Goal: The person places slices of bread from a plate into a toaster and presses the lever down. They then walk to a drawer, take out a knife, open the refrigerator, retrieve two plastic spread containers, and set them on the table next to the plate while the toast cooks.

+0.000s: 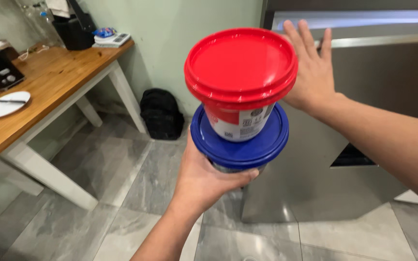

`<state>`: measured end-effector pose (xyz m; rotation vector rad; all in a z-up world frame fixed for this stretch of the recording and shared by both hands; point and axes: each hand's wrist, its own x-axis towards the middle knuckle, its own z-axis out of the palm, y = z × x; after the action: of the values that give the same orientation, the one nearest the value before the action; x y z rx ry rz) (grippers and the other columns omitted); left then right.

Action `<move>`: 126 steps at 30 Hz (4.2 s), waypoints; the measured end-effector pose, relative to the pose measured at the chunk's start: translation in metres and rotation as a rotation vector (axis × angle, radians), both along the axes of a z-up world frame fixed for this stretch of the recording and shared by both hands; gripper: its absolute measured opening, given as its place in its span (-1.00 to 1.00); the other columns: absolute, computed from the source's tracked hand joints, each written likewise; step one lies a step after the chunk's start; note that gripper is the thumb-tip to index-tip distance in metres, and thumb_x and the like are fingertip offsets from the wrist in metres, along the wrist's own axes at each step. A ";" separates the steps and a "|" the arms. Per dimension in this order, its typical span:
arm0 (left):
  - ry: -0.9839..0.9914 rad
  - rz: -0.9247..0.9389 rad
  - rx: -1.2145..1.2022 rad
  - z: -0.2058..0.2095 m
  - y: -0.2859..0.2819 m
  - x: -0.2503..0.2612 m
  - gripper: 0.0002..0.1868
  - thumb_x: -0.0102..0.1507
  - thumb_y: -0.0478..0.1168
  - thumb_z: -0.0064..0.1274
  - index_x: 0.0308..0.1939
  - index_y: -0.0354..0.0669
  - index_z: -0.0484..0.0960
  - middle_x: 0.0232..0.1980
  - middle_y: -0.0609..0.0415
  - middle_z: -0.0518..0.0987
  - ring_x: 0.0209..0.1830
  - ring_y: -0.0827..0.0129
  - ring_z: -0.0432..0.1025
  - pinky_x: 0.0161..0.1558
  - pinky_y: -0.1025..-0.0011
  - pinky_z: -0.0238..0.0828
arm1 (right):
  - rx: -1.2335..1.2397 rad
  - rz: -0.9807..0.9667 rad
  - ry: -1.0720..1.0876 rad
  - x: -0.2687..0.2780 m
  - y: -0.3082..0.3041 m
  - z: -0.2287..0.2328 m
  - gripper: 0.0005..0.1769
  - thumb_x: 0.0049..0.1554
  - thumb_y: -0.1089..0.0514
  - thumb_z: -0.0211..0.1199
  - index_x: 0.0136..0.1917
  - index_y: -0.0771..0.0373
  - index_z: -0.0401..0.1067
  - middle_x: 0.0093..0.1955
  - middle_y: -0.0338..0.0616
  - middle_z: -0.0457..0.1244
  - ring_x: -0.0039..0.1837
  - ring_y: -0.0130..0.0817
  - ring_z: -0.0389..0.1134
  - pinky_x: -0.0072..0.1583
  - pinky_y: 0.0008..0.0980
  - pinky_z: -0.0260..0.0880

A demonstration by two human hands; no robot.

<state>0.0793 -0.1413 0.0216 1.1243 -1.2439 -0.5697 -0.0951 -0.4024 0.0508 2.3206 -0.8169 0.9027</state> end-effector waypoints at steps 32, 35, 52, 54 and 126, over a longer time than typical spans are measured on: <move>0.221 0.166 0.023 -0.004 -0.136 0.122 0.11 -0.20 -0.30 0.49 0.38 -0.23 0.22 0.24 -0.02 0.55 0.24 0.29 0.50 0.25 0.27 0.49 | 0.757 0.834 -0.509 0.179 -0.072 0.010 0.03 0.29 -0.49 -0.18 0.67 0.31 -0.21 0.76 0.25 -0.27 0.79 0.04 -0.28 0.70 -0.02 -0.34; 0.132 0.309 0.085 -0.005 -0.134 0.165 0.05 -0.22 -0.27 0.51 0.32 -0.23 0.32 0.18 0.02 0.63 0.19 0.34 0.55 0.24 0.32 0.49 | 1.150 1.290 -0.592 0.238 -0.058 0.019 0.26 0.21 -0.67 -0.13 0.72 0.24 -0.45 0.82 0.22 -0.34 0.83 0.02 -0.25 0.75 -0.09 -0.25; 0.020 0.691 0.230 -0.045 -0.050 0.490 0.14 -0.24 -0.12 0.48 0.39 -0.13 0.27 0.24 0.01 0.56 0.24 0.28 0.51 0.23 0.33 0.45 | 1.280 1.347 -0.260 0.612 0.018 -0.058 0.53 -0.06 -0.21 0.56 0.72 0.32 -0.48 0.66 -0.01 -0.02 0.67 -0.23 -0.02 0.61 -0.17 -0.06; -0.004 0.742 0.215 -0.050 -0.048 0.525 0.16 -0.25 -0.12 0.49 0.40 -0.15 0.26 0.25 -0.01 0.55 0.26 0.27 0.49 0.25 0.32 0.42 | 1.237 1.352 -0.226 0.653 0.020 -0.060 0.41 -0.09 -0.09 0.57 0.71 0.35 -0.27 0.60 -0.02 0.08 0.62 -0.26 0.07 0.58 -0.19 0.01; 0.203 1.475 0.165 -0.149 -0.080 1.202 0.10 -0.16 -0.30 0.50 0.36 -0.29 0.17 0.23 -0.01 0.47 0.23 0.34 0.42 0.26 0.38 0.37 | 1.762 1.043 0.191 1.404 -0.063 -0.191 0.05 -0.21 0.27 0.58 0.43 0.19 0.05 0.34 -0.17 0.24 0.38 -0.39 0.28 0.33 -0.32 0.35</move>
<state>1.2815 -0.2215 -0.1271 1.7062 0.0192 0.3550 1.3086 -0.4656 -0.1398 4.4673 -0.0434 -0.0312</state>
